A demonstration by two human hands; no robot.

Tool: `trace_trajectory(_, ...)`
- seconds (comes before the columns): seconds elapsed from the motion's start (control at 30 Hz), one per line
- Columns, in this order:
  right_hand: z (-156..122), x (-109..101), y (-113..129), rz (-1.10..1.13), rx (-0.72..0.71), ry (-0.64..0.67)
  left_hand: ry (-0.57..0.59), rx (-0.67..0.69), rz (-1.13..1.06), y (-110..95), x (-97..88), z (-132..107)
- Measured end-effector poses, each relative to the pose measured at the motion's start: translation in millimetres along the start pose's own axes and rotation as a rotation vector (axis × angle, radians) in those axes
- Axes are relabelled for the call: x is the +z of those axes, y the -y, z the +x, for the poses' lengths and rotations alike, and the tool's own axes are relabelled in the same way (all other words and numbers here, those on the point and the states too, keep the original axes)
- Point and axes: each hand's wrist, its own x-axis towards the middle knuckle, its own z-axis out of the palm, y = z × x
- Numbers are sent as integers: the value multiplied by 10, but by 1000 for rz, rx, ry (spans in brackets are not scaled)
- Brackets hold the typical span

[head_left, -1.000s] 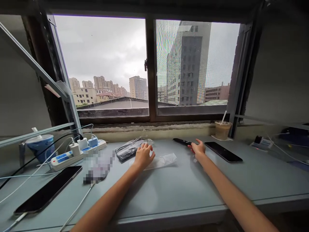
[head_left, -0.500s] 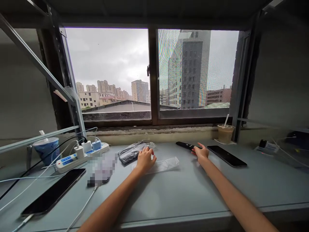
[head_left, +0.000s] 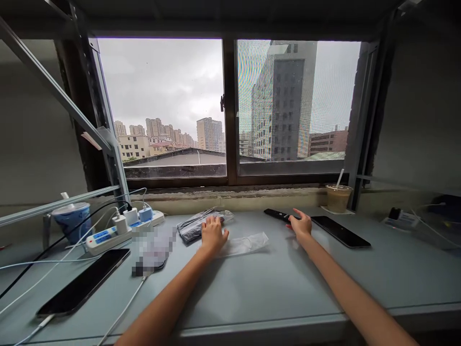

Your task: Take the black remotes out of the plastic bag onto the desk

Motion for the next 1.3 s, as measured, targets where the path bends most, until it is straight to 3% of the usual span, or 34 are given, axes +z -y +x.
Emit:
trace_trajectory(0.17,-153,-15,156,-42,26,38,73,-116,80,77,37,-2)
trace_trajectory(0.4,-401,87,297,-4,-172,219,115,-190,175,85,72,-7)
trace_trajectory(0.67,-518,105,388,36,-153,292,118,-85,90,77,6,16)
trace_trajectory(0.97,-542,100,395,-7,-135,367,159,145,-30,100,72,64)
trace_trajectory(1.3,-578,84,442,-1,-100,490,-126,289,-113,37,-4,50)
